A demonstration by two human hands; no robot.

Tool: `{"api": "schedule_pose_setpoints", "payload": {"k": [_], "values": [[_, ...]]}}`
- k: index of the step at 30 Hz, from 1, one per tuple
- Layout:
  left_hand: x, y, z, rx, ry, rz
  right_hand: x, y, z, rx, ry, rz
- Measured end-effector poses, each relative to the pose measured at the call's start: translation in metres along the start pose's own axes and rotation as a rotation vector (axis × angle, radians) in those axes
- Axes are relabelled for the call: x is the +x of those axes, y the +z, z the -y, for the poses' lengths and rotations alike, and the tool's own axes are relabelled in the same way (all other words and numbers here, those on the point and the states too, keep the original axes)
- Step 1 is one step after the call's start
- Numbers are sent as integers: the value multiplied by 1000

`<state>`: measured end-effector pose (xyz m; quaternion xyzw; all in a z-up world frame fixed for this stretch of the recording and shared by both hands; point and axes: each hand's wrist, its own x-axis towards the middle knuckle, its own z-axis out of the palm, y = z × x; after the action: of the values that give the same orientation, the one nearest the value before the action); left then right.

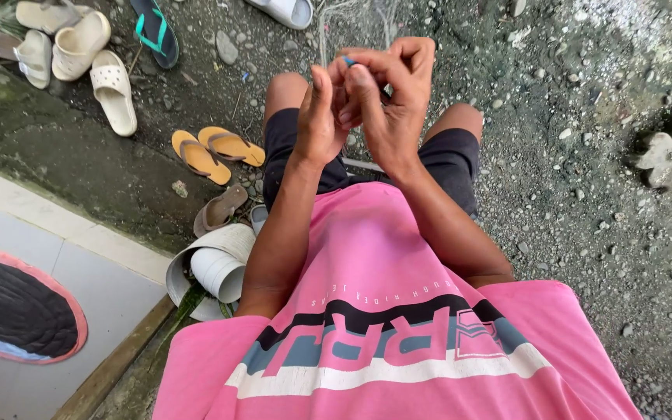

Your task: A person is sitting outdoors repairing a large white fishing net using a blue net needle, carefully threading and knotting the line.

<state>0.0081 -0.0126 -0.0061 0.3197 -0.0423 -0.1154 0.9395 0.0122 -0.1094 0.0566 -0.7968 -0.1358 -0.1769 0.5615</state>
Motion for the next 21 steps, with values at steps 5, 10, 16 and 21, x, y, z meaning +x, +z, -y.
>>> {"api": "schedule_pose_setpoints", "payload": {"k": [5,10,16,21], "values": [[7,-16,8,531,185,11,17,-9,38,6,-273,74],[12,-19,5,480,279,112,-10,-27,75,126,-689,365],[11,-4,-1,261,397,22,-57,-17,19,571,279,233],[9,0,-2,385,383,35,-43,-14,-7,674,580,218]]}}
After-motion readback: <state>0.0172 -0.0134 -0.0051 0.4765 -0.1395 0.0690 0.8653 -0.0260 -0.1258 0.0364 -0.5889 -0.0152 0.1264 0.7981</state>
